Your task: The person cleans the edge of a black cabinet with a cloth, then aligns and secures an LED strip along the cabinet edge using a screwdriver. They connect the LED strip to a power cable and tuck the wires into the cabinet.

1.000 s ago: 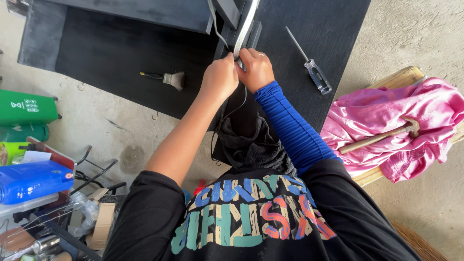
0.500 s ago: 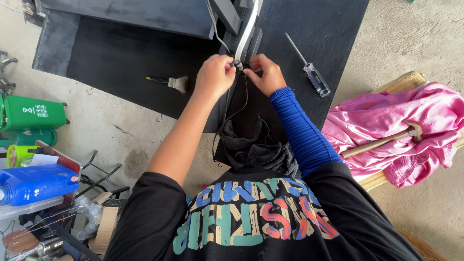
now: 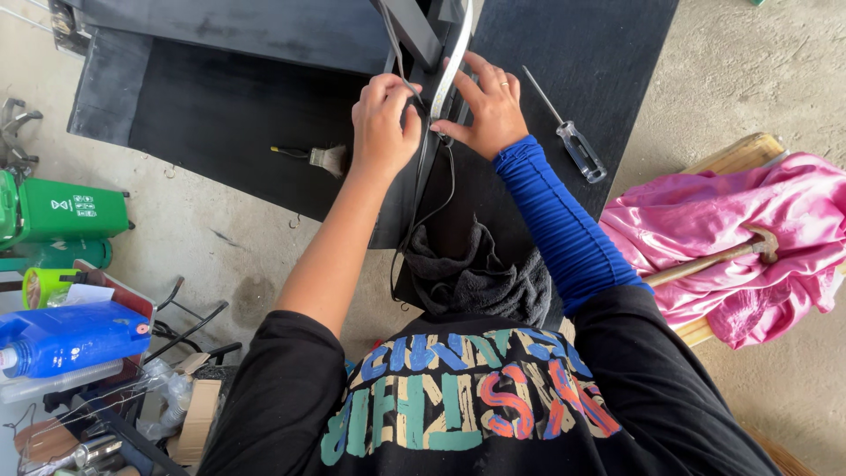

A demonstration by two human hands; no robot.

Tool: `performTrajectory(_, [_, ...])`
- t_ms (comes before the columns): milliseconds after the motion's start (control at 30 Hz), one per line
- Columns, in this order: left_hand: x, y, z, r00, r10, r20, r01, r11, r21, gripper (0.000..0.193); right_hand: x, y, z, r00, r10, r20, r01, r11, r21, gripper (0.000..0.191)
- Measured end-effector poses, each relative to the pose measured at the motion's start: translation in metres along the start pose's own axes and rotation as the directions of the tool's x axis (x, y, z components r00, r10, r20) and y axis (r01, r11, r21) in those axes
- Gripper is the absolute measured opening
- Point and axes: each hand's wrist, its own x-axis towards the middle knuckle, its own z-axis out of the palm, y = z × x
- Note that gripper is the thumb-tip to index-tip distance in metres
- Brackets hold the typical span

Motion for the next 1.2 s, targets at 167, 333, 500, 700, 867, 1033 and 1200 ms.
performTrajectory(167, [-0.007,-0.007,0.019,0.991,0.036,-0.127,-0.05,0.993,-0.105,0.019,0.002,0.01,0.004,0.993,-0.066,0.102,0.069,0.997,-0.029,0.096])
performTrajectory(333, [-0.014,-0.018,0.022,0.997,-0.076,0.021,0.079,0.944,-0.322,0.029,0.004,0.018,0.013,0.975,-0.036,0.219,0.043,0.999,-0.027,0.111])
performTrajectory(500, [-0.016,-0.016,0.019,0.992,-0.084,0.09,0.109,0.939,-0.327,0.03,0.007,0.021,0.016,0.976,-0.042,0.214,0.037,0.999,0.026,0.118])
performTrajectory(700, [-0.016,-0.015,0.015,0.99,-0.092,0.108,0.129,0.899,-0.418,0.029,0.008,0.018,0.017,0.971,-0.011,0.237,0.004,1.0,0.027,0.12])
performTrajectory(867, [-0.019,-0.016,0.016,0.991,-0.094,0.099,0.128,0.892,-0.434,0.026,0.003,0.008,0.022,0.978,0.036,0.206,-0.03,0.999,-0.028,0.116])
performTrajectory(1033, [-0.022,-0.014,0.015,0.988,-0.088,0.125,0.132,0.906,-0.403,0.031,0.0,0.0,0.03,0.987,0.036,0.154,-0.027,0.998,-0.06,0.109])
performTrajectory(1200, [-0.02,-0.013,0.016,0.979,-0.119,0.167,0.186,0.856,-0.482,0.031,-0.001,-0.002,0.033,0.988,0.046,0.149,-0.034,0.996,-0.083,0.105])
